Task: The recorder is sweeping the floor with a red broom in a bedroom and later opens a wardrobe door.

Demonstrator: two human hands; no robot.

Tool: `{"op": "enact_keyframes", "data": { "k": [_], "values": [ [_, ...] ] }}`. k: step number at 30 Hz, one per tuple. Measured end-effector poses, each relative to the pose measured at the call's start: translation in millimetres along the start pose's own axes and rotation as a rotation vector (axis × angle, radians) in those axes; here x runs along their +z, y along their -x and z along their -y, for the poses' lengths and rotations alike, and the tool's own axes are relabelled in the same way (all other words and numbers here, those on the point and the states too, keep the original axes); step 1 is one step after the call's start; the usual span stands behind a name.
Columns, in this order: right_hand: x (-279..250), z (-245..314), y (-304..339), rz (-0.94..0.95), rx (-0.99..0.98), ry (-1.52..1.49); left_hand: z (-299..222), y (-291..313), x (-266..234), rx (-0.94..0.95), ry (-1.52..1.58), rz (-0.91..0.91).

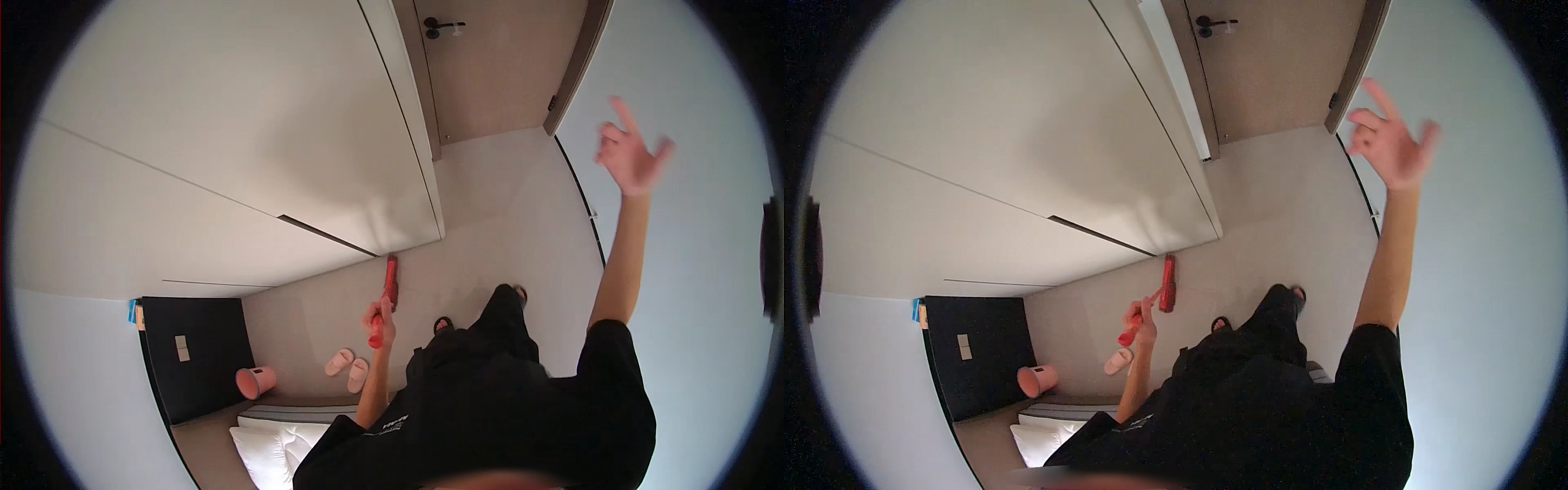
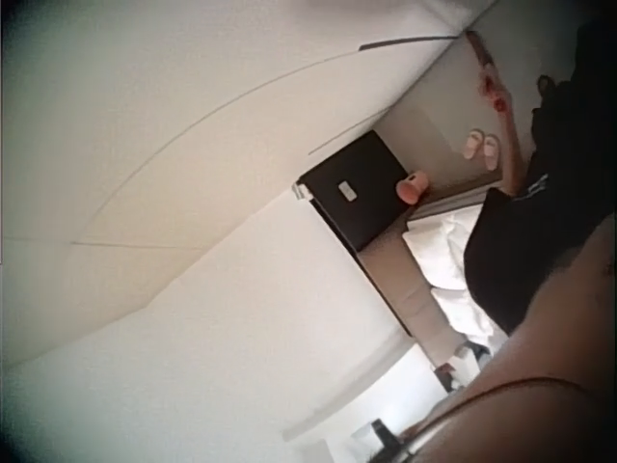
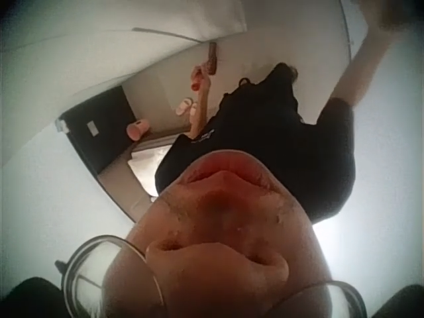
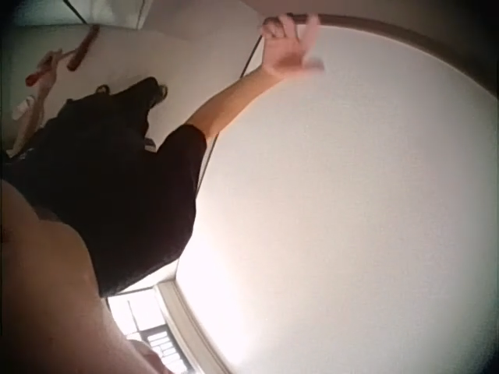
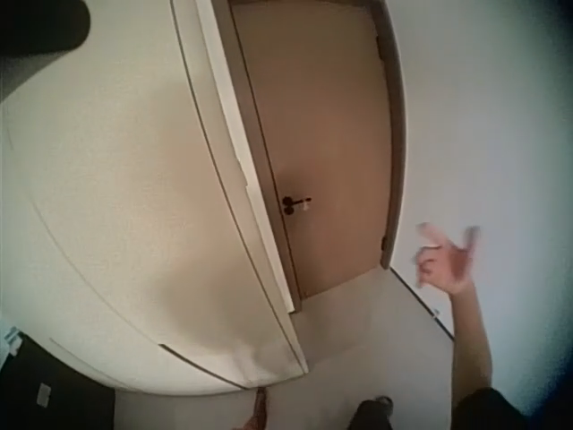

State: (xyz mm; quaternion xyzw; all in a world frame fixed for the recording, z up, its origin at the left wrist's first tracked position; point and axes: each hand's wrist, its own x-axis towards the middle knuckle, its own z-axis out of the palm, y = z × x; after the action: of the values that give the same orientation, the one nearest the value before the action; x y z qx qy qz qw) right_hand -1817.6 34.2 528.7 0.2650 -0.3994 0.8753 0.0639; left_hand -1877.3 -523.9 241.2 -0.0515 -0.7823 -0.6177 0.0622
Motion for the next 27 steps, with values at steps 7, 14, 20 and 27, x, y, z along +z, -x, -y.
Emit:
{"op": "enact_keyframes", "data": {
  "k": [7, 14, 20, 27],
  "values": [
    [-203, -213, 44, -0.330, 1.025, 1.687, 18, -89, 24, -0.043, 0.118, -0.223],
    [-411, -200, -201, -0.568, 0.493, 1.701, -13, -124, 68, -0.222, -0.023, -0.511],
    [-549, -157, -430, -0.477, 0.206, 2.186, -32, -116, 92, -0.488, -0.318, -0.657],
    [-642, -216, -449, -0.693, 0.591, 1.641, -46, -103, 123, -0.756, -0.258, -0.685]
  ]
}}
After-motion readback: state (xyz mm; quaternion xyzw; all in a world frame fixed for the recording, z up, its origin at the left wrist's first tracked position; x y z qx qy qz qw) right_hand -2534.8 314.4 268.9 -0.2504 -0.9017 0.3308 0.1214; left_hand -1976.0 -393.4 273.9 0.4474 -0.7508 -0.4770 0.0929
